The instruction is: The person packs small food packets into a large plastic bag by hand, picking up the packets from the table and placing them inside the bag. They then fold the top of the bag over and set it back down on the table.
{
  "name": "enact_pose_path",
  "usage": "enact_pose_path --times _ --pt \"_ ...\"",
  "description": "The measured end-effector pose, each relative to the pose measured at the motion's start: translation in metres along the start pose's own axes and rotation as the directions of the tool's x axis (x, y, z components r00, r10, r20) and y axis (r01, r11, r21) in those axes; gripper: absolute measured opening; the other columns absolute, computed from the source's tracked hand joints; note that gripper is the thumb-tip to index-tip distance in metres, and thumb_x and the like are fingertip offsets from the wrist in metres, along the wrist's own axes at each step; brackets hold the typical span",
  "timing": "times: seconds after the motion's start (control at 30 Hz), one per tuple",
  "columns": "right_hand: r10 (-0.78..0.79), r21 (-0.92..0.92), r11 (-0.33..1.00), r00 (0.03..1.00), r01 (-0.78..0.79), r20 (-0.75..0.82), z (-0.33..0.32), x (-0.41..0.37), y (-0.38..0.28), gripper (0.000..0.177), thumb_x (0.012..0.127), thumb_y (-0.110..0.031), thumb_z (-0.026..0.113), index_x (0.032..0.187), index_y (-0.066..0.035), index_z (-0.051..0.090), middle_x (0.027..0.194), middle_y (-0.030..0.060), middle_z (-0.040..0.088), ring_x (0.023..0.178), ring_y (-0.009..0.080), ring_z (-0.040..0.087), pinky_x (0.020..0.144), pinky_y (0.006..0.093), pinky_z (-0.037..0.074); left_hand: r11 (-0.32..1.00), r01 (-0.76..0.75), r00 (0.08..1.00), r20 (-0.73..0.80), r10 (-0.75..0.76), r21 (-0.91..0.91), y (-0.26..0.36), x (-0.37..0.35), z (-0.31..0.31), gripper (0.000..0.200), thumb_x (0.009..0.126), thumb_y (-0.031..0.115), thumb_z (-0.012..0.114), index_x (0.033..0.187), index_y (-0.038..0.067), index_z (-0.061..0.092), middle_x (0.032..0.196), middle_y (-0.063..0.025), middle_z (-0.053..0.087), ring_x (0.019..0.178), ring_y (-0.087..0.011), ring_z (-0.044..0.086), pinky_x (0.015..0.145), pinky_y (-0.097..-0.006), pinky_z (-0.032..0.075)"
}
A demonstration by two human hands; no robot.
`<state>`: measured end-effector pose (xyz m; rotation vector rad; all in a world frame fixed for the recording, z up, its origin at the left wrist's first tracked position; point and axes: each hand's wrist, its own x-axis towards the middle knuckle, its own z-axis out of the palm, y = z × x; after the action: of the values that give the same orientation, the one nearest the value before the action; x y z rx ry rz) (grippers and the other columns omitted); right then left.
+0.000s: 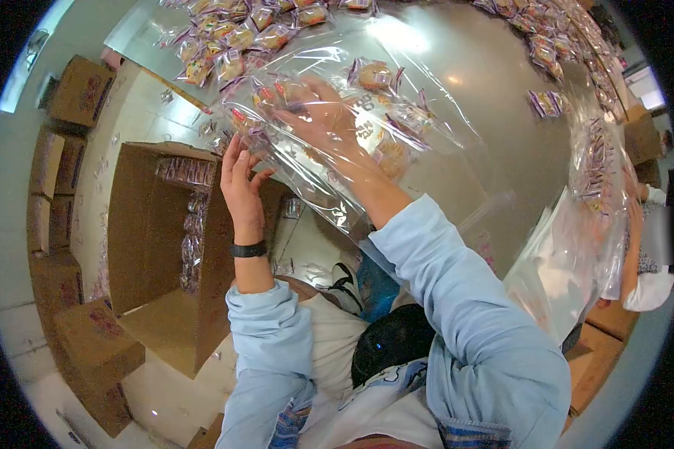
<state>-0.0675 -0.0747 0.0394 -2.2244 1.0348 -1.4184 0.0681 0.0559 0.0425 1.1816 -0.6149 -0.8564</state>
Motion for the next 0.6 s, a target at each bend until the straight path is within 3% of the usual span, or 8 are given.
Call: enact_pose_path --times 0.13,0.23,0.27,0.37,0.4,0.47,0.53,0.6 --pt "0.016 0.104 0.995 0.999 -0.013 -0.034 0.004 0.003 0.001 0.033 0.088 -0.035 0.074 0.111 -0.011 0.069 0.115 0.0149 0.066 0.107 0.0364 0.064 0.09 0.0469 0.052 1.0 -0.002 1.0 0.029 0.001 0.017 0.004 -0.001 0.006 0.051 0.103 0.022 0.054 0.149 0.003 0.043 0.141 -0.0131 0.052 0.108 -0.0203 0.063 0.078 -0.0351 0.059" --pt "0.228 0.232 0.943 0.972 -0.237 0.064 0.005 0.002 0.004 0.039 0.089 -0.027 0.076 0.118 -0.003 0.065 0.112 0.018 0.068 0.096 0.0314 0.071 0.084 0.0411 0.057 1.0 -0.005 1.0 0.023 0.005 0.02 0.003 -0.001 0.007 0.052 0.102 0.022 0.055 0.149 0.002 0.043 0.142 -0.0135 0.051 0.108 -0.0206 0.063 0.078 -0.0353 0.059" --pt "0.117 0.268 0.957 0.993 -0.114 0.005 0.006 0.002 0.007 0.032 0.095 -0.021 0.069 0.121 -0.004 0.063 0.109 0.0208 0.068 0.09 0.0311 0.072 0.079 0.0398 0.056 1.0 -0.003 1.0 0.023 0.002 0.016 0.003 0.0 0.006 0.052 0.102 0.021 0.056 0.149 0.003 0.043 0.142 -0.0135 0.05 0.108 -0.0206 0.063 0.078 -0.0352 0.059" --pt "0.147 0.292 0.947 0.989 -0.137 -0.014 0.011 0.0 0.009 0.029 0.099 -0.018 0.061 0.125 -0.003 0.059 0.107 0.0221 0.068 0.091 0.034 0.071 0.08 0.0408 0.055 1.0 -0.004 1.0 0.011 0.003 0.022 -0.001 0.002 0.006 0.054 0.1 0.02 0.058 0.15 0.005 0.043 0.141 -0.0133 0.05 0.109 -0.0204 0.062 0.078 -0.0348 0.058" --pt "0.156 0.326 0.932 0.987 -0.159 0.033 0.006 0.002 0.008 0.03 0.101 -0.015 0.053 0.129 -0.004 0.056 0.105 0.023 0.068 0.092 0.0371 0.071 0.081 0.0428 0.054 0.999 -0.01 1.0 0.0 0.01 0.038 -0.001 0.003 0.006 0.055 0.1 0.02 0.06 0.15 0.005 0.043 0.141 -0.0132 0.05 0.109 -0.0202 0.062 0.078 -0.0345 0.058" --pt "0.264 0.424 0.856 0.955 -0.296 0.134 -0.002 0.002 0.003 0.031 0.102 -0.014 0.052 0.131 -0.005 0.056 0.104 0.023 0.069 0.092 0.0386 0.07 0.082 0.0439 0.053 0.996 -0.02 0.999 -0.029 0.023 0.089 -0.002 0.003 0.006 0.057 0.099 0.02 0.062 0.151 0.007 0.042 0.139 -0.0128 0.05 0.109 -0.0199 0.061 0.078 -0.0338 0.057" --pt "0.235 0.271 0.917 0.946 -0.291 0.222 -0.007 0.008 0.002 0.037 0.099 -0.01 0.052 0.136 -0.006 0.053 0.107 0.024 0.068 0.096 0.04 0.068 0.085 0.0449 0.053 0.987 -0.028 0.997 -0.064 0.039 0.159 0.002 0.001 0.012 0.06 0.098 0.02 0.064 0.152 0.008 0.041 0.137 -0.0124 0.05 0.109 -0.0195 0.061 0.078 -0.0329 0.056" --pt "0.121 0.239 0.961 0.988 -0.141 0.096 0.004 0.008 0.009 0.041 0.097 -0.008 0.053 0.138 -0.006 0.051 0.113 0.0251 0.066 0.102 0.041 0.066 0.088 0.0456 0.052 0.988 -0.033 0.997 -0.067 0.043 0.152 0.0 0.002 0.011 0.061 0.097 0.021 0.065 0.152 0.007 0.041 0.136 -0.0121 0.051 0.109 -0.0192 0.061 0.076 -0.032 0.055"
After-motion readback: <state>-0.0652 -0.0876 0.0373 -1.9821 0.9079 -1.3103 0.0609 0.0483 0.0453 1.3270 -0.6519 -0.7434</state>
